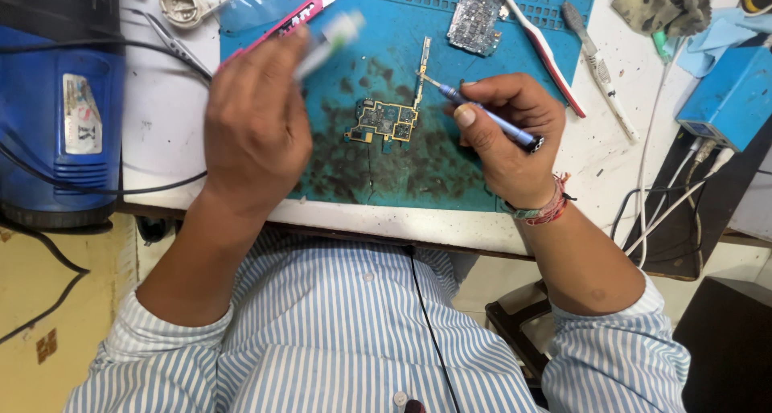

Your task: The person uses a soldering iron and a blue pen-like tool to work on a small circuit board placed on a blue mat. They apply a liquid from a yellow bottle and wipe the board with a white stick. The person continues to apply liquid and use the blue tool on specific points of the circuit board.

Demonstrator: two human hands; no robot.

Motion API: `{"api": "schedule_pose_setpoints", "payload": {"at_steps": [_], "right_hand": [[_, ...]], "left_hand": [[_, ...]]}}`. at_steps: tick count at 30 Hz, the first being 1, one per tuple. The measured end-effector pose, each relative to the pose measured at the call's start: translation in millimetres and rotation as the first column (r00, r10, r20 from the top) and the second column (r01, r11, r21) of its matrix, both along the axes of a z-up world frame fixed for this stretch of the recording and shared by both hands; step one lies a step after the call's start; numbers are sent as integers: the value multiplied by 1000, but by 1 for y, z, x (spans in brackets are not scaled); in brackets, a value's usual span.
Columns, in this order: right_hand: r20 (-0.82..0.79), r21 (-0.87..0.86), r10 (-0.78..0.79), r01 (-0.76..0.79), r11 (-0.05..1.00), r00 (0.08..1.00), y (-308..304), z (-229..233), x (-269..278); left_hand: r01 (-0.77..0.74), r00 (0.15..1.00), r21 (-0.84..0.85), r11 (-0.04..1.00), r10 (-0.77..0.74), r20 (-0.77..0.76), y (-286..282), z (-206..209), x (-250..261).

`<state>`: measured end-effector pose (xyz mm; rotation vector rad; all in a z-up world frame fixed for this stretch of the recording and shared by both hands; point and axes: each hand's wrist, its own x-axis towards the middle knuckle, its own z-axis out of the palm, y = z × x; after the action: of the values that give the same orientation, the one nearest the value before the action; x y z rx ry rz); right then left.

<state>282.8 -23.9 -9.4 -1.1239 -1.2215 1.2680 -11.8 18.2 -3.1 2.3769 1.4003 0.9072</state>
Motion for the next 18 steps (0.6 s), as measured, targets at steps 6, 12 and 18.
{"api": "schedule_pose_setpoints", "payload": {"at_steps": [6,12,18], "right_hand": [[86,-16,73,-72,997,994,2,1,2],[342,27,206,-229,973,917,7,17,-7],[477,143,207,-308,941,854,13,22,-14]], "left_hand": [[-157,987,40,987,156,32,2,-1,-6],[17,996,99,995,-9,-85,-5,4,-11],[233,968,8,972,-232,-100,-16,-2,1]]}}
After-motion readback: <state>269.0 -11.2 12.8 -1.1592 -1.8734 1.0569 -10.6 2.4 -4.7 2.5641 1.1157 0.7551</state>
